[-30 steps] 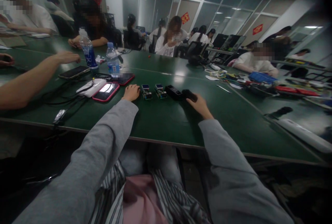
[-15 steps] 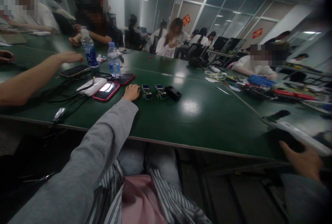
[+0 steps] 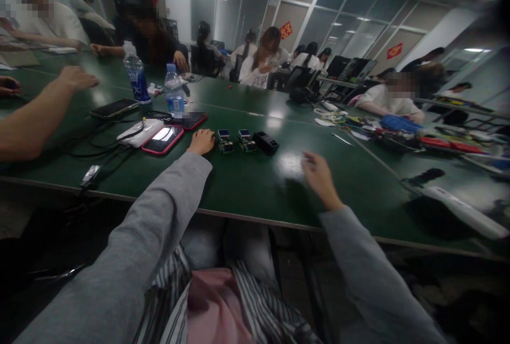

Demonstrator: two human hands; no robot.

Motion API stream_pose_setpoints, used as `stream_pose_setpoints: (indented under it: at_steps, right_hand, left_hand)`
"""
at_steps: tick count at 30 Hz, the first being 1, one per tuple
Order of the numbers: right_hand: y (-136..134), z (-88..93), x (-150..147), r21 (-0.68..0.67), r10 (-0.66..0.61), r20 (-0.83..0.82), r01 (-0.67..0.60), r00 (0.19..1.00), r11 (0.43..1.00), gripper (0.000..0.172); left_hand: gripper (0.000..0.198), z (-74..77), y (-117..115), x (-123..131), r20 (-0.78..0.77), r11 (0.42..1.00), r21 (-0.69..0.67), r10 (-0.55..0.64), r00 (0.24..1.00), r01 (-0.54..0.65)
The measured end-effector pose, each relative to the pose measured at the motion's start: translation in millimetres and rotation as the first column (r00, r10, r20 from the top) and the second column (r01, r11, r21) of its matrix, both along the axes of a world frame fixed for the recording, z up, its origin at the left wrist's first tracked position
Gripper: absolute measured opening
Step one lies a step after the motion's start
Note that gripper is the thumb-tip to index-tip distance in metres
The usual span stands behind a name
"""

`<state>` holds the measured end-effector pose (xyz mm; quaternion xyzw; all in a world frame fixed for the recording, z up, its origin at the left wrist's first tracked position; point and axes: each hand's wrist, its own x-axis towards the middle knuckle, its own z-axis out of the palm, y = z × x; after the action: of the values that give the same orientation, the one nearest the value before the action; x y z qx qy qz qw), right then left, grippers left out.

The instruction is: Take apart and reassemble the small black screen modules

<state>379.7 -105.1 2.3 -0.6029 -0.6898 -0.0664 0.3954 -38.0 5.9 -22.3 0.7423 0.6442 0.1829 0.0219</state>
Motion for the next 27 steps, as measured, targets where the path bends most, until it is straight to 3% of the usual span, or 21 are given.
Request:
stream_pose_setpoints:
  at_steps: [2, 4, 7, 11, 14, 17, 23, 27]
  right_hand:
    - [26.2, -10.2, -74.6, -0.042, 0.242, 0.009, -0.241, 0.970, 0.970, 0.051]
    - [47.4, -15.2, -128.0, -0.028, 0.300, 0.084, -0.299, 0.950, 0.954, 0.047]
    - [70.0, -17.8, -162.3, -0.067, 0.324, 0.132, -0.318, 0.937, 0.946, 0.051]
    - [86.1, -23.5, -157.6, -0.097, 0.333, -0.018, -0.333, 0.943, 0.938, 0.050]
    - [92.7, -27.0, -148.0, -0.097, 0.280, -0.176, -0.300, 0.944, 0.949, 0.043]
    - [95.9, -28.4, -144.6, -0.124, 0.236, -0.264, -0.275, 0.935, 0.953, 0.048]
    - [91.3, -30.0, -148.6, -0.043, 0.313, -0.140, -0.321, 0.939, 0.946, 0.057]
    - [89.4, -26.3, -146.8, -0.089, 0.317, -0.229, -0.344, 0.920, 0.935, 0.047]
  left_hand:
    - [0.045, -0.2, 0.7, -0.1, -0.003, 1.000, 0.000, 0.001, 1.000, -0.001]
    - [0.046, 0.1, 0.8, 0.2, -0.008, 1.000, -0.005, 0.001, 1.000, -0.001]
    - [0.046, 1.1, -0.4, 1.2, -0.012, 1.000, -0.004, -0.001, 1.000, 0.001]
    - [0.045, 2.4, -2.9, 2.8, -0.007, 1.000, 0.005, 0.005, 1.000, -0.004]
    - [0.044, 2.5, -3.0, 2.6, -0.001, 1.000, -0.001, 0.009, 1.000, -0.009]
    - [0.044, 1.7, -1.3, 1.4, -0.006, 1.000, -0.014, 0.002, 1.000, -0.002]
    - [0.047, -1.5, 2.7, -0.2, -0.013, 1.000, 0.009, -0.005, 1.000, 0.005]
    - [0.046, -1.5, 2.7, -0.3, -0.016, 1.000, 0.005, -0.004, 1.000, 0.004]
